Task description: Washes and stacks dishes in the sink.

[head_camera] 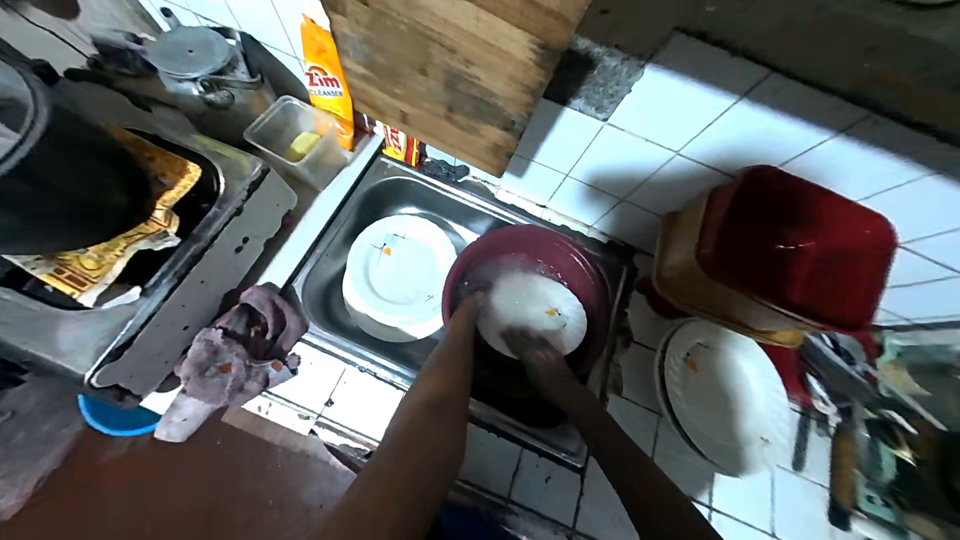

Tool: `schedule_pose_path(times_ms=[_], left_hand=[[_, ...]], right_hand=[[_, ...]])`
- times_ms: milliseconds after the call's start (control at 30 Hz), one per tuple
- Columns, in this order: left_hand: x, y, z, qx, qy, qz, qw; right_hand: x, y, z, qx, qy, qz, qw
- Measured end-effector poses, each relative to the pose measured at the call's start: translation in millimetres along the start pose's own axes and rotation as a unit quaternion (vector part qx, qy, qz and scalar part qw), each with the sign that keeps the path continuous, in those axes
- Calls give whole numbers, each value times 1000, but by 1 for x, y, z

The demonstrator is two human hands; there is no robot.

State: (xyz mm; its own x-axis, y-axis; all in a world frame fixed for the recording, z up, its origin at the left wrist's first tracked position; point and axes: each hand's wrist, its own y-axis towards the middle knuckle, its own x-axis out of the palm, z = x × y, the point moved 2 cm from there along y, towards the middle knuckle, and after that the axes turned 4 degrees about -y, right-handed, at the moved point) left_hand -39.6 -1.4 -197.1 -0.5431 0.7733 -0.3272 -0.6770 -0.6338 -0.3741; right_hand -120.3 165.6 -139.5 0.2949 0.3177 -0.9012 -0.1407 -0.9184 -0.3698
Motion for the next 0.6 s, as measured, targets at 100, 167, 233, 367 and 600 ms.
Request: schedule_pose_path(times_ms=[100, 167, 233, 367, 600], left_hand=[[-13, -29, 101, -227, 1, -88, 970], [-2, -18, 79, -186, -20, -55, 981], [23, 23, 7, -51, -101, 70, 991], [52, 47, 1, -174, -262, 307, 898], [91, 12, 44, -70, -685, 80, 721]], right_hand=[[-47, -33, 12, -6, -41, 122, 992], [-79, -45, 4, 32, 15, 146, 989], [-105, -57, -5, 116, 99, 169, 974], [-122, -77, 1, 253, 267, 296, 882], [-77, -61, 30, 303, 476, 380, 733]])
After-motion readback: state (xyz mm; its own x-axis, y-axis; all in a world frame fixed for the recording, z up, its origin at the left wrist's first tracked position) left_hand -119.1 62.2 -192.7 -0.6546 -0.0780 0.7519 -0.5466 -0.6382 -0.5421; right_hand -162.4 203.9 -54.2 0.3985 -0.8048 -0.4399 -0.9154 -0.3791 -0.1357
